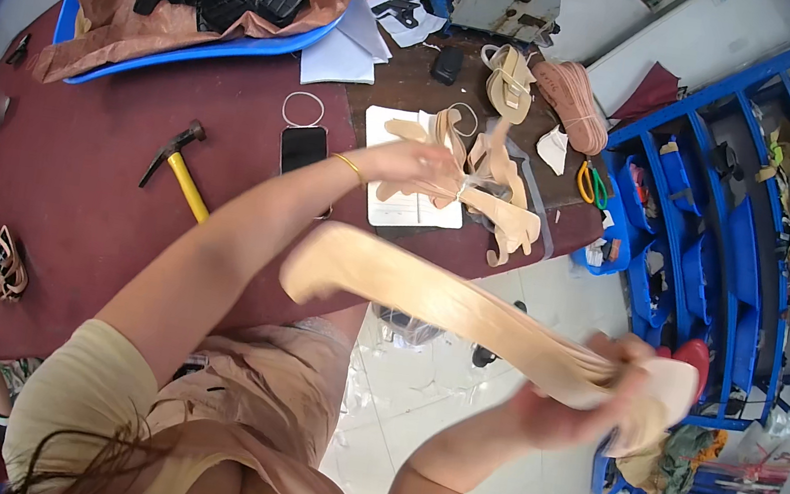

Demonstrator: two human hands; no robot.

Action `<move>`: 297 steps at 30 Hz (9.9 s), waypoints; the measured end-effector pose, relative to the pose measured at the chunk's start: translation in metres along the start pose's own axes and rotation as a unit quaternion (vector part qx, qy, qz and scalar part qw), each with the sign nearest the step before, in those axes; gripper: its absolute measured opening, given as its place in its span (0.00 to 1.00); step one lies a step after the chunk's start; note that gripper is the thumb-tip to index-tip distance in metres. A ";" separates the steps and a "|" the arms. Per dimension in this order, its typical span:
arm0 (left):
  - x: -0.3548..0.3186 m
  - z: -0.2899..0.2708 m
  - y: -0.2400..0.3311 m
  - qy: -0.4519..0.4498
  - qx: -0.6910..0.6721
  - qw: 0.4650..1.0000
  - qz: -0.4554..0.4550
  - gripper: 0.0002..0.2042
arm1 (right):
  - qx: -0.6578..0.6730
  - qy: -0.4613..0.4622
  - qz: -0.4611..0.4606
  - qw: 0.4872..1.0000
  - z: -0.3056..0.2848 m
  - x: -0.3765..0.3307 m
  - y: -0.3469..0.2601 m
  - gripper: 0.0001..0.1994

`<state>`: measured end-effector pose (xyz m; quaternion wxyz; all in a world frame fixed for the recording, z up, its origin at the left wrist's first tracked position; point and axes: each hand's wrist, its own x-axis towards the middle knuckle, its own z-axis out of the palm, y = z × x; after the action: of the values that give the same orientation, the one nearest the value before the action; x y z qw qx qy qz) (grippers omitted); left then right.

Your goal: Assembling shoe heel components by hand and using a hammer.

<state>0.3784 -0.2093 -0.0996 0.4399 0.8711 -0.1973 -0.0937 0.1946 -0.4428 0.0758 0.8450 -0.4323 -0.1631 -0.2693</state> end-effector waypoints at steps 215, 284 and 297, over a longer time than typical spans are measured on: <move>-0.271 -0.059 0.040 0.318 -0.652 0.679 -0.115 0.16 | -0.251 -0.392 0.076 0.882 0.153 -0.096 0.154 0.15; -0.517 -0.104 -0.044 0.406 -0.181 0.828 -0.342 0.26 | -0.102 -0.575 0.260 0.769 0.221 -0.264 0.232 0.13; -0.476 -0.050 0.024 0.483 -0.625 0.585 -0.186 0.20 | 0.339 -0.421 0.521 0.661 0.289 -0.204 0.153 0.23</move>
<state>-0.0413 0.0168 -0.0560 0.8792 0.3165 0.3180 0.1605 0.1098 -0.0682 0.0390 0.7767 -0.1975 -0.3292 0.4994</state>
